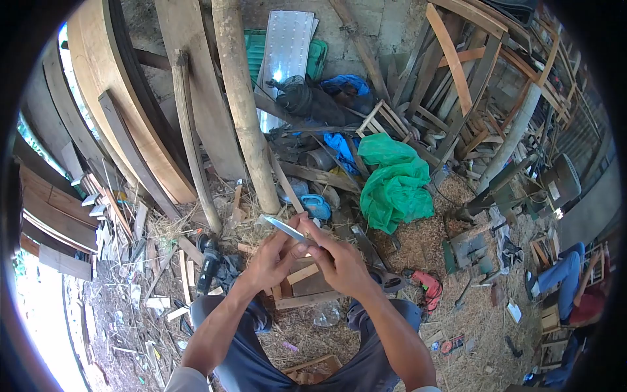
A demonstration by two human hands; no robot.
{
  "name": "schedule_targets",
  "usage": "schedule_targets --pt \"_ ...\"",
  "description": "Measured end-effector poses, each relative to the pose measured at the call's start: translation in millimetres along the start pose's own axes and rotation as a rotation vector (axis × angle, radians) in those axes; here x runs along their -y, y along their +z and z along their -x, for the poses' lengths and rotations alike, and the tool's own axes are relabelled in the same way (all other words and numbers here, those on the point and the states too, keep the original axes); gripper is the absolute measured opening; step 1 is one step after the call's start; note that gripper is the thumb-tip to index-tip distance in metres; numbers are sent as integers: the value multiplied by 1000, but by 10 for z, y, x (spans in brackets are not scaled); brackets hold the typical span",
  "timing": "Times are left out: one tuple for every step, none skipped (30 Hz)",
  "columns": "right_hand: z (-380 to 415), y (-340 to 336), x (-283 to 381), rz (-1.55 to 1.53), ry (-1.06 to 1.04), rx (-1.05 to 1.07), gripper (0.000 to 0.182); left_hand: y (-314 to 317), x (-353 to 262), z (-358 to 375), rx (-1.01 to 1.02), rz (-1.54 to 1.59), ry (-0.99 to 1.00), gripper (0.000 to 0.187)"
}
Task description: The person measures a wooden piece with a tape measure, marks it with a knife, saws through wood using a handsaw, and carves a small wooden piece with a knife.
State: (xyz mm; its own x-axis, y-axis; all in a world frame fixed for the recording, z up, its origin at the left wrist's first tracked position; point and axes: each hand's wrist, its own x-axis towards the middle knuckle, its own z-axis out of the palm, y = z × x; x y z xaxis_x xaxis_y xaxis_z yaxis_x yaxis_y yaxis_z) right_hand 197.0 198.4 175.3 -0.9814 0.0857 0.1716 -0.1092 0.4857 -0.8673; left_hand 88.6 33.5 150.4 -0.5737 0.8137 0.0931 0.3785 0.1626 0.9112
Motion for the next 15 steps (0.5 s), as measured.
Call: schedule_targets --pt "18 43 -58 153 -44 -55 57 71 81 -38 -92 59 140 54" --pt "32 77 -84 304 -87 -113 55 111 142 -55 -181 116 280 51" --pt "27 112 -61 305 -87 -115 55 100 119 -56 -180 116 282 51" --pt "11 165 -27 280 -71 -206 55 77 80 -55 -141 98 157 50" --pt "4 200 -7 253 -55 -296 54 58 55 -47 -100 79 30 49" --pt "-9 211 -24 254 -57 -295 54 69 36 -52 -103 79 30 49" --pt "-29 233 -63 323 -139 -356 53 104 12 -53 -150 87 47 48" --pt "-60 246 -86 392 -224 -422 53 115 -10 -67 -196 92 68 48" --pt "-81 231 -88 394 -227 -423 53 129 5 -100 -198 92 71 48" --pt "-74 224 -90 380 -175 -409 49 161 52 -125 -246 120 158 50" --pt "-56 231 -99 363 -122 -395 45 179 81 -127 -292 146 243 52" --pt "-52 238 -139 361 -121 -395 45 143 30 -113 -291 145 242 52" --pt "-57 233 -202 114 -6 -423 38 86 -53 -94 -266 129 176 56" --pt "-50 216 -241 -132 111 -443 32 53 -95 -77 -242 114 110 60" --pt "-59 166 -225 -211 169 -457 26 52 -64 -87 -242 115 111 60"
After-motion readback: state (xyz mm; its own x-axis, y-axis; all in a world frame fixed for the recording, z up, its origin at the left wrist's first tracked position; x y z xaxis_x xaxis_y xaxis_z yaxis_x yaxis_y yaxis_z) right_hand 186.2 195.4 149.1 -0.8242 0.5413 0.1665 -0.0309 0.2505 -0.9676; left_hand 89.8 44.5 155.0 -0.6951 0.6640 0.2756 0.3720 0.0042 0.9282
